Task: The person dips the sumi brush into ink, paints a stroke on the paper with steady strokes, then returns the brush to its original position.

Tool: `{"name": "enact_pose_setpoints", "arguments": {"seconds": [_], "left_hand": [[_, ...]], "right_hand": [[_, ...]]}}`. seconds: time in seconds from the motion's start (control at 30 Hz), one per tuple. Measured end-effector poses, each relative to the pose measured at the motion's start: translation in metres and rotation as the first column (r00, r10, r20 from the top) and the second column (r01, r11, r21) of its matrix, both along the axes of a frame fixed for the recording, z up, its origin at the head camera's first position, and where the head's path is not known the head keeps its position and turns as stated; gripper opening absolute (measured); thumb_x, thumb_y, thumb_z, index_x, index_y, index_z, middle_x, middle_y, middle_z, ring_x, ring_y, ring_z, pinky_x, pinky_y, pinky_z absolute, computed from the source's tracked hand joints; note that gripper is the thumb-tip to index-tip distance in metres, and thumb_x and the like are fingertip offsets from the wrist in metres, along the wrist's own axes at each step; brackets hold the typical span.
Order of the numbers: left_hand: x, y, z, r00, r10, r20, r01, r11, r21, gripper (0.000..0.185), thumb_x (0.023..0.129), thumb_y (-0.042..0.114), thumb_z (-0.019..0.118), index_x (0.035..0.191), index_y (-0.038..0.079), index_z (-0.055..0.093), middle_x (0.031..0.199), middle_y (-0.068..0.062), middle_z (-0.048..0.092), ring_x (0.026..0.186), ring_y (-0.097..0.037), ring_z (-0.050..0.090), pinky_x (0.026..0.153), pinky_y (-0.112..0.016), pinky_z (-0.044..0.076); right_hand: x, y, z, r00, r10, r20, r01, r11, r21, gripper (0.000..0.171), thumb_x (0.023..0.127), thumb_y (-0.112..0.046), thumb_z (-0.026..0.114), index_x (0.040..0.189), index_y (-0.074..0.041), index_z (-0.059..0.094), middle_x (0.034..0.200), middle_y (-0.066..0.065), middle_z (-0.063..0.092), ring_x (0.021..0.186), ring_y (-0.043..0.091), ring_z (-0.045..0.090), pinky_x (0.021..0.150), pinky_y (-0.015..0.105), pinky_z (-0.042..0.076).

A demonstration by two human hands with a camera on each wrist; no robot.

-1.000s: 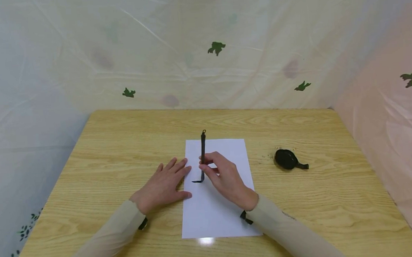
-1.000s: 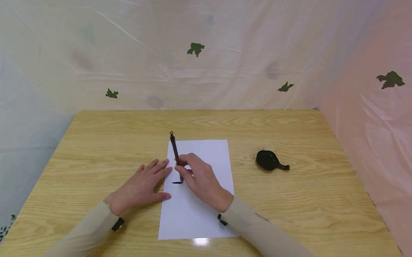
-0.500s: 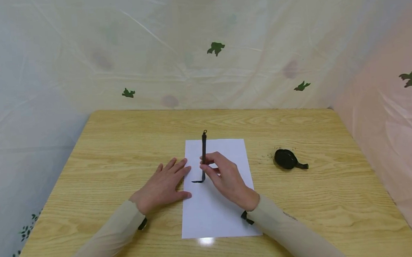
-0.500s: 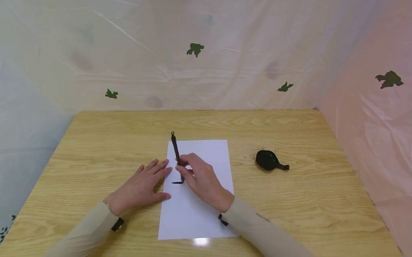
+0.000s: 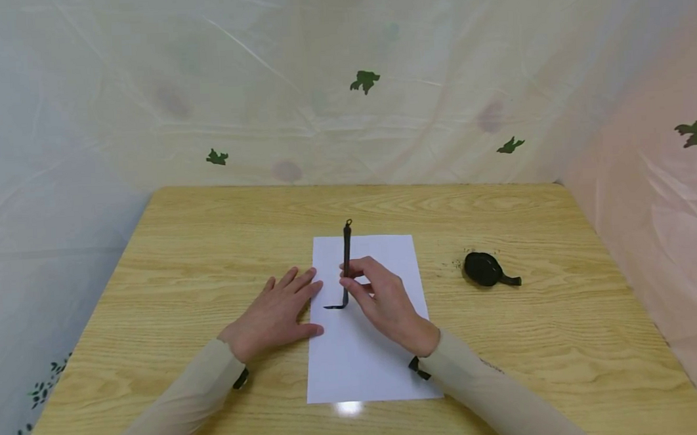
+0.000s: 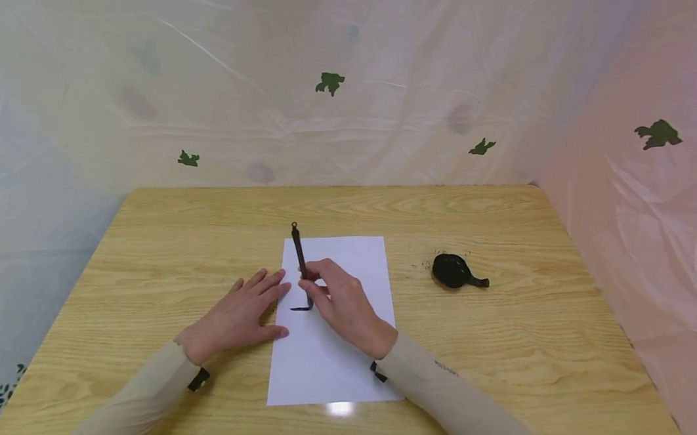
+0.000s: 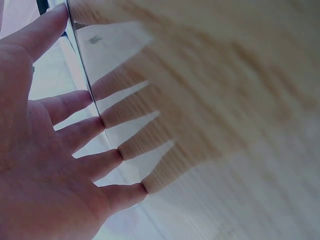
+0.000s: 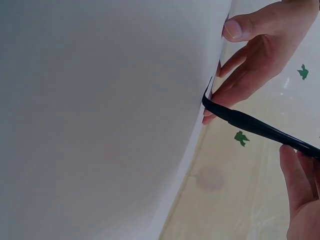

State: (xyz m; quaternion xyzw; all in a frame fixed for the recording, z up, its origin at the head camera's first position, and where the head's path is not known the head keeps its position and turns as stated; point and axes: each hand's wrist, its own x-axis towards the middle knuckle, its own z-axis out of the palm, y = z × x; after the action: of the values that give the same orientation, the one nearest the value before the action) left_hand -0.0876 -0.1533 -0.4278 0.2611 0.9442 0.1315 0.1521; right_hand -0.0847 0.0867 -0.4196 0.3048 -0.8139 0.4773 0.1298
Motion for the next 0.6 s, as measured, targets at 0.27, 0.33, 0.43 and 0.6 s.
{"name": "enact_pose_setpoints", "arguments": {"seconds": [0.27,0.33,0.43,0.6], "left_hand": [[0.0002,0.0004,-0.0002,1.000,-0.004,-0.005,0.004,1.000,0.004,0.083,0.094,0.055,0.071,0.158,0.009,0.044,0.169,-0.009,0.030,0.157,-0.040,0.017,0.117,-0.070,0.022],[0.0002,0.0003,-0.0003,1.000,-0.007,-0.010,0.007,1.000,0.004,0.083,0.094,0.055,0.071,0.157,0.009,0.044,0.169,-0.010,0.030,0.156,-0.040,0.018,0.117,-0.070,0.022],[-0.0001,0.0003,-0.0007,1.000,-0.010,-0.014,0.010,1.000,0.005,0.083,0.094,0.055,0.071,0.157,0.009,0.044,0.169,-0.010,0.029,0.156,-0.040,0.018,0.117,-0.070,0.022],[-0.0001,0.0004,-0.0009,1.000,-0.011,-0.013,0.011,1.000,0.002,0.083,0.094,0.055,0.071,0.158,0.009,0.044,0.169,-0.010,0.029,0.156,-0.040,0.018,0.117,-0.070,0.022]], "right_hand": [[0.0000,0.0006,-0.0002,1.000,-0.005,-0.014,0.005,1.000,-0.004,0.024,0.098,-0.002,0.070,0.120,-0.002,0.061,0.111,0.008,0.068,0.102,0.022,0.070,0.076,0.026,0.061],[-0.0002,0.0008,-0.0001,1.000,-0.008,-0.026,0.008,1.000,-0.002,0.024,0.097,-0.002,0.070,0.120,-0.002,0.062,0.111,0.008,0.069,0.102,0.022,0.071,0.075,0.026,0.061],[-0.0003,0.0014,-0.0007,0.999,-0.011,-0.037,0.011,1.000,0.000,0.024,0.097,-0.001,0.071,0.119,-0.001,0.062,0.110,0.008,0.069,0.102,0.022,0.071,0.075,0.026,0.061],[0.0001,0.0024,-0.0007,0.999,-0.017,-0.037,0.017,1.000,0.001,0.024,0.097,-0.002,0.071,0.119,-0.001,0.062,0.110,0.007,0.069,0.102,0.022,0.071,0.074,0.026,0.061]]}}
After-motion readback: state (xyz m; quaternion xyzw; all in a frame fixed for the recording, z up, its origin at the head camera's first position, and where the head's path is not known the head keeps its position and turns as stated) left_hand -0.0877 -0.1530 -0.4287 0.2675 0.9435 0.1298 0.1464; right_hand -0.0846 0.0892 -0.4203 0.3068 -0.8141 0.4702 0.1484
